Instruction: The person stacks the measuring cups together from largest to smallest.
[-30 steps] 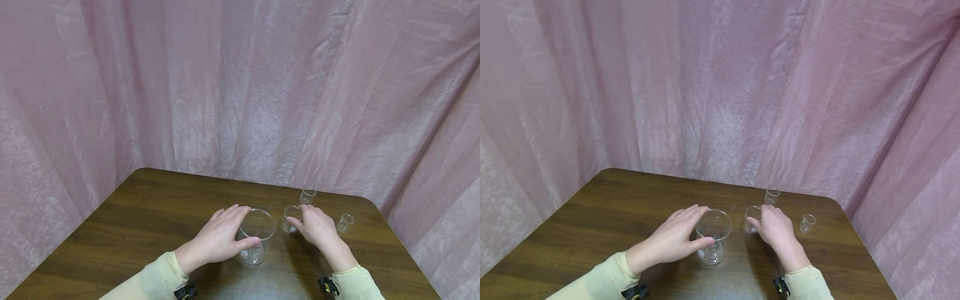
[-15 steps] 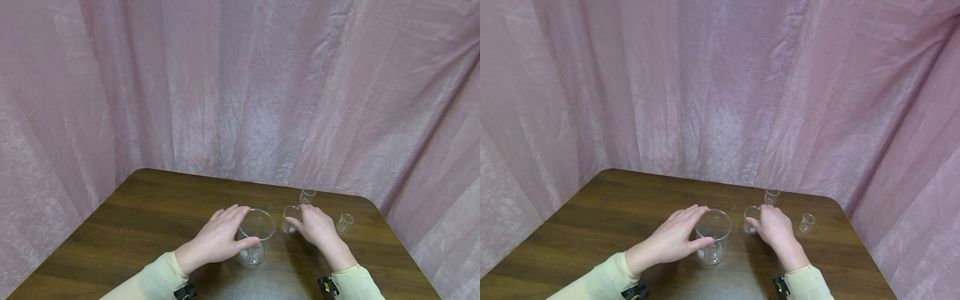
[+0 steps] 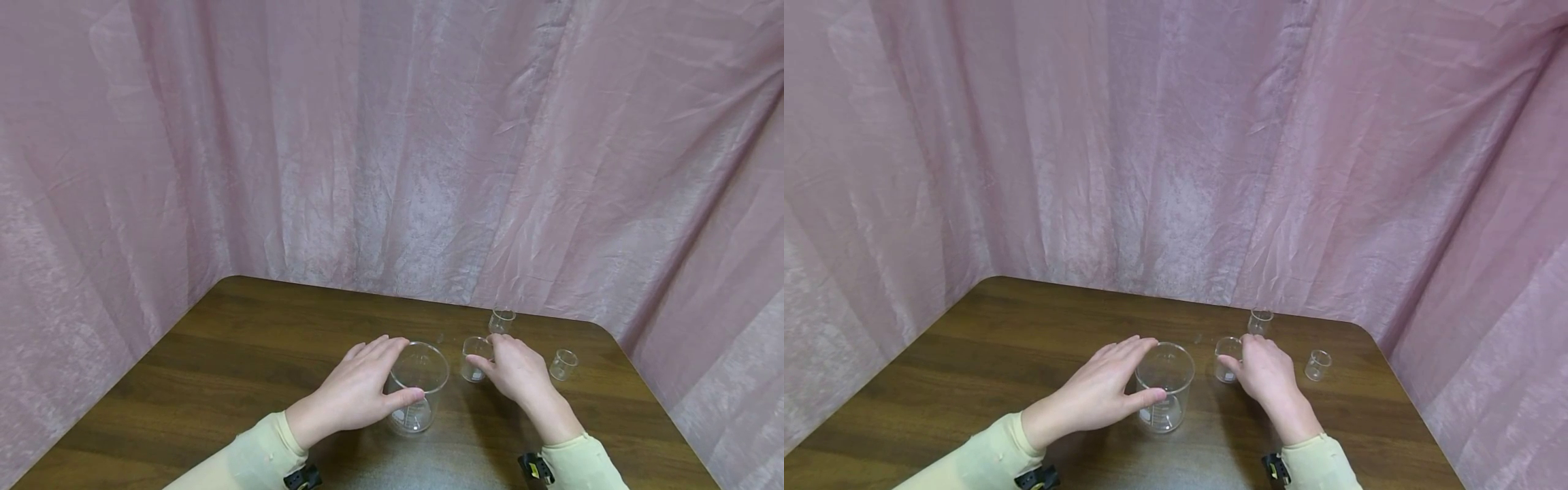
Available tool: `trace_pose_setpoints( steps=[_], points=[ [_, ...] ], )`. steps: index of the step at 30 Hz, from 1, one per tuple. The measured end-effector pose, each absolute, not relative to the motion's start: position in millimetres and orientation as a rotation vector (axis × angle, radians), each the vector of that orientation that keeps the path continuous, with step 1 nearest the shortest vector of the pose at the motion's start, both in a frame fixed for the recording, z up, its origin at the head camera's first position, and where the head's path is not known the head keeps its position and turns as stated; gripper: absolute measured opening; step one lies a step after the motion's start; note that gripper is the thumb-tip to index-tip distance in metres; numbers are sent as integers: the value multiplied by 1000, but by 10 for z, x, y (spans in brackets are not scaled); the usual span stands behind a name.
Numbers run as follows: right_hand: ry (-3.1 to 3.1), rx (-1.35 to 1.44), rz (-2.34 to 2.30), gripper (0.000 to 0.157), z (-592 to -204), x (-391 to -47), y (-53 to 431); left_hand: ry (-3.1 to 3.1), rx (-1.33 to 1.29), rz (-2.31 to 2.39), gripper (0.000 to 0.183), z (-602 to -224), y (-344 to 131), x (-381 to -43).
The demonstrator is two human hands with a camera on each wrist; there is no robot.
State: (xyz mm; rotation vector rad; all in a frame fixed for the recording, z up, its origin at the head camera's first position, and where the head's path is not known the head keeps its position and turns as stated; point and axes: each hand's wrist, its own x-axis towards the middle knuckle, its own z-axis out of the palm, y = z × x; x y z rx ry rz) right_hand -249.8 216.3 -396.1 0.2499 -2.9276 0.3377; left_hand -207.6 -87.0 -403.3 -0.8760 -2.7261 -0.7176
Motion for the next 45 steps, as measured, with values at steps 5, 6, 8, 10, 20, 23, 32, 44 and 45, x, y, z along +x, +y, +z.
trace_pose_setpoints(
  steps=[5,6,8,10,20,23,32,44,45],
  points=[
    [-2929,244,331,59,-3939,-2494,2157,-2722,-878,-721,79,-4035,-874,-2074],
    [-2929,243,330,59,-3934,-2493,2155,-2724,-877,-723,79,-4034,-875,-2072],
    [-2929,242,332,59,-3922,-2490,2151,-2728,-875,-725,79,-4032,-875,-2071],
    [-2927,241,338,59,-3909,-2486,2147,-2731,-871,-723,80,-4031,-875,-2069],
    [-2905,257,352,58,-3849,-2449,2115,-2728,-868,-725,78,-4032,-873,-2061],
    [-2896,261,354,57,-3835,-2439,2104,-2724,-871,-730,78,-4033,-876,-2061],
    [-2868,278,360,59,-3772,-2389,2064,-2730,-874,-716,82,-4034,-881,-2068],
    [-2816,293,378,58,-3695,-2307,2013,-2732,-871,-718,79,-4026,-875,-2064],
    [-2811,296,379,58,-3690,-2303,2010,-2734,-869,-718,80,-4025,-874,-2064]
  ],
)
